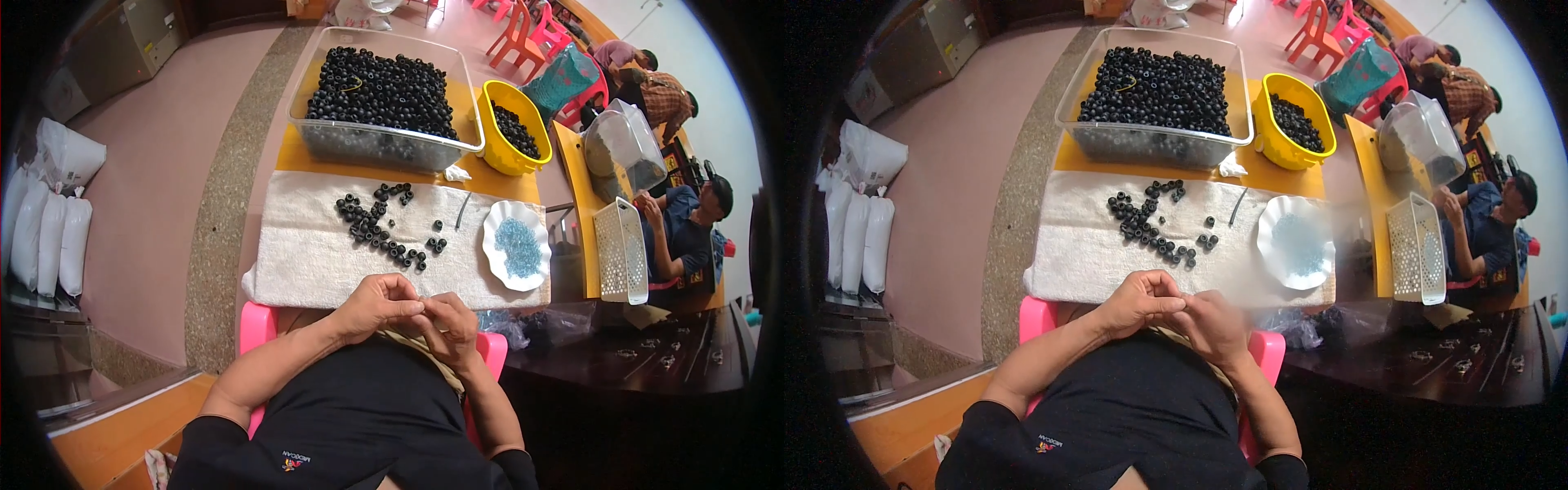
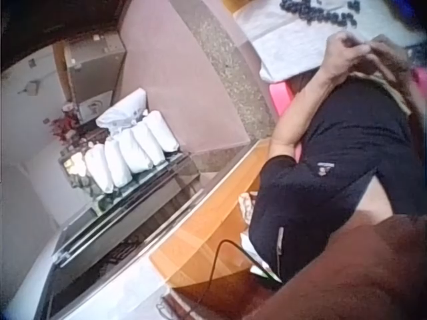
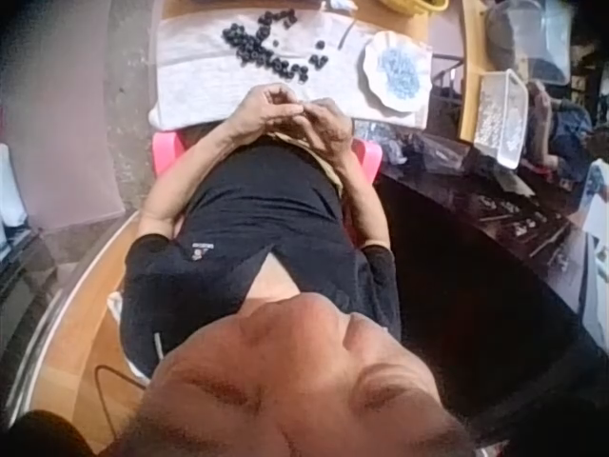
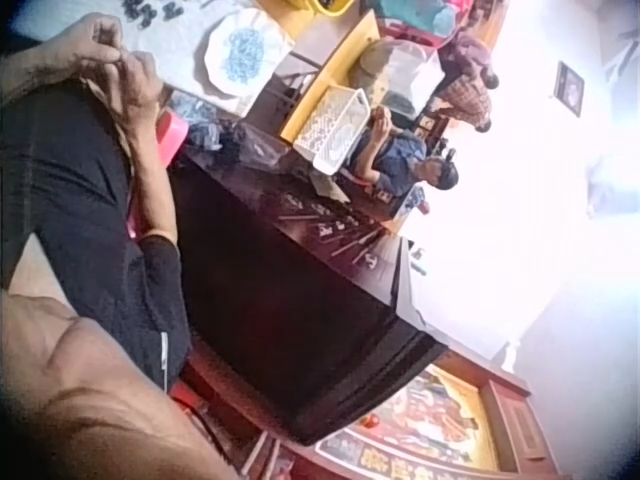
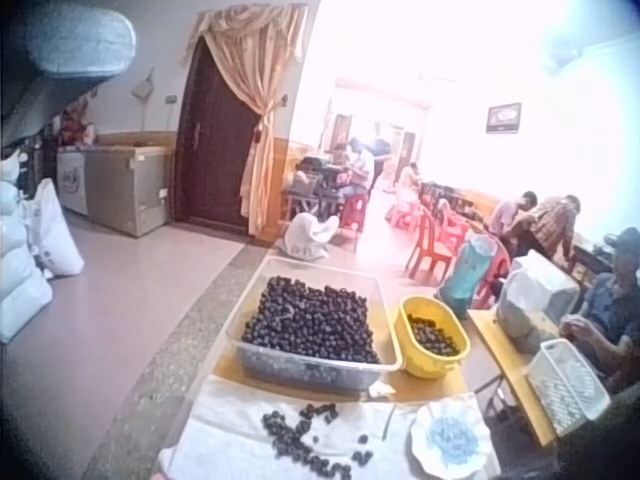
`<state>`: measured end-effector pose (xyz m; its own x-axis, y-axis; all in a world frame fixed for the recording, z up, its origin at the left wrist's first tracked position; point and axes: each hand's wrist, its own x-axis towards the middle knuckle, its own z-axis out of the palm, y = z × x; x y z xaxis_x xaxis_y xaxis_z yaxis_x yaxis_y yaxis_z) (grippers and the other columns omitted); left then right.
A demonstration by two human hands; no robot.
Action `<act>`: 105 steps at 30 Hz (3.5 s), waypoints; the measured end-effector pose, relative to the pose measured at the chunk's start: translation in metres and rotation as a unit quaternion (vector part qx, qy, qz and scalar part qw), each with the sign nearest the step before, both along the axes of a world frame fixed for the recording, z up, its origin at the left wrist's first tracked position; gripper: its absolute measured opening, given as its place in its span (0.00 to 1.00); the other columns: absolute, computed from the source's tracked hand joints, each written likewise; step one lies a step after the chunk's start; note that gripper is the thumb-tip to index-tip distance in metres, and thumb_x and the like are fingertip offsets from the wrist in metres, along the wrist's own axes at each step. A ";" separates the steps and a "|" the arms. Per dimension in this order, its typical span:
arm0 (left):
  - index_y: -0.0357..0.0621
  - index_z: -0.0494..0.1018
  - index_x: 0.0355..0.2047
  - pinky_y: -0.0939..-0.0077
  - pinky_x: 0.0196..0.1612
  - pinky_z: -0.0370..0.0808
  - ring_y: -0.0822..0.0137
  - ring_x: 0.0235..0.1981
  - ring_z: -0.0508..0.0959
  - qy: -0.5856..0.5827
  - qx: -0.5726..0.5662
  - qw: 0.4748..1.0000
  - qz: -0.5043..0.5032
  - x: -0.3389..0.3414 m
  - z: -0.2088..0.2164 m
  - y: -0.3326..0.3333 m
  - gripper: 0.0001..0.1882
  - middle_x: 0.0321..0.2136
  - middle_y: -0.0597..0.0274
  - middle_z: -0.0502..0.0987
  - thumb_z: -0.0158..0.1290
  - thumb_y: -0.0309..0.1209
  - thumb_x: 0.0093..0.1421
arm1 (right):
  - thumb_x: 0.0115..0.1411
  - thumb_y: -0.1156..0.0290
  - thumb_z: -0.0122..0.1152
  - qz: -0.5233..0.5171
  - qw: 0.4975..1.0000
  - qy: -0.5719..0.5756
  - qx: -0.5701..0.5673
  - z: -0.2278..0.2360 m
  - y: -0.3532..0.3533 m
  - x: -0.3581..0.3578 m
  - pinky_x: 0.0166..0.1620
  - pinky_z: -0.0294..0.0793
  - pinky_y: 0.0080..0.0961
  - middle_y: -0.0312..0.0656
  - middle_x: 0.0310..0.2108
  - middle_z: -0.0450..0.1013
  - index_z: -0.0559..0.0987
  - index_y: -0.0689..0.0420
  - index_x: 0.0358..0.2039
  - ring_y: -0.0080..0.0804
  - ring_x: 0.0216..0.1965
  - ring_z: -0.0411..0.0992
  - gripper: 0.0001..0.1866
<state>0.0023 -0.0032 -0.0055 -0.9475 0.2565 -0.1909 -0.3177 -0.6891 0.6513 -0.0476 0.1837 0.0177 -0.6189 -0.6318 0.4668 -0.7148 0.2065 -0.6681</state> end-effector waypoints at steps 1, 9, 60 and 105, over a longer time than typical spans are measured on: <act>0.40 0.73 0.36 0.82 0.35 0.77 0.73 0.31 0.80 -0.002 -0.007 1.000 0.012 -0.001 0.000 0.000 0.06 0.32 0.62 0.79 0.59 0.23 0.60 | 0.52 0.81 0.68 0.001 1.000 0.000 0.000 -0.002 -0.002 0.000 0.29 0.74 0.25 0.46 0.30 0.75 0.79 0.60 0.43 0.35 0.28 0.75 0.16; 0.40 0.74 0.39 0.80 0.39 0.78 0.72 0.34 0.80 -0.007 0.006 0.999 0.044 -0.003 0.006 -0.003 0.07 0.33 0.63 0.79 0.58 0.24 0.61 | 0.53 0.74 0.70 -0.015 1.000 0.016 -0.018 -0.015 -0.009 -0.010 0.31 0.73 0.30 0.45 0.32 0.73 0.76 0.56 0.44 0.40 0.29 0.73 0.18; 0.40 0.74 0.35 0.81 0.38 0.79 0.74 0.31 0.79 -0.082 -0.039 0.984 0.151 -0.006 0.013 -0.005 0.06 0.31 0.63 0.79 0.60 0.25 0.60 | 0.54 0.74 0.59 0.082 0.977 0.053 0.189 0.010 -0.076 -0.121 0.42 0.75 0.39 0.47 0.32 0.76 0.81 0.58 0.30 0.49 0.37 0.74 0.05; 0.37 0.74 0.36 0.77 0.37 0.80 0.70 0.32 0.81 0.039 -0.048 0.997 0.045 -0.003 0.006 -0.005 0.05 0.30 0.58 0.79 0.58 0.21 0.60 | 0.58 0.76 0.64 0.162 0.923 -0.340 0.084 0.042 -0.003 -0.061 0.42 0.73 0.22 0.41 0.35 0.76 0.81 0.63 0.35 0.27 0.37 0.74 0.05</act>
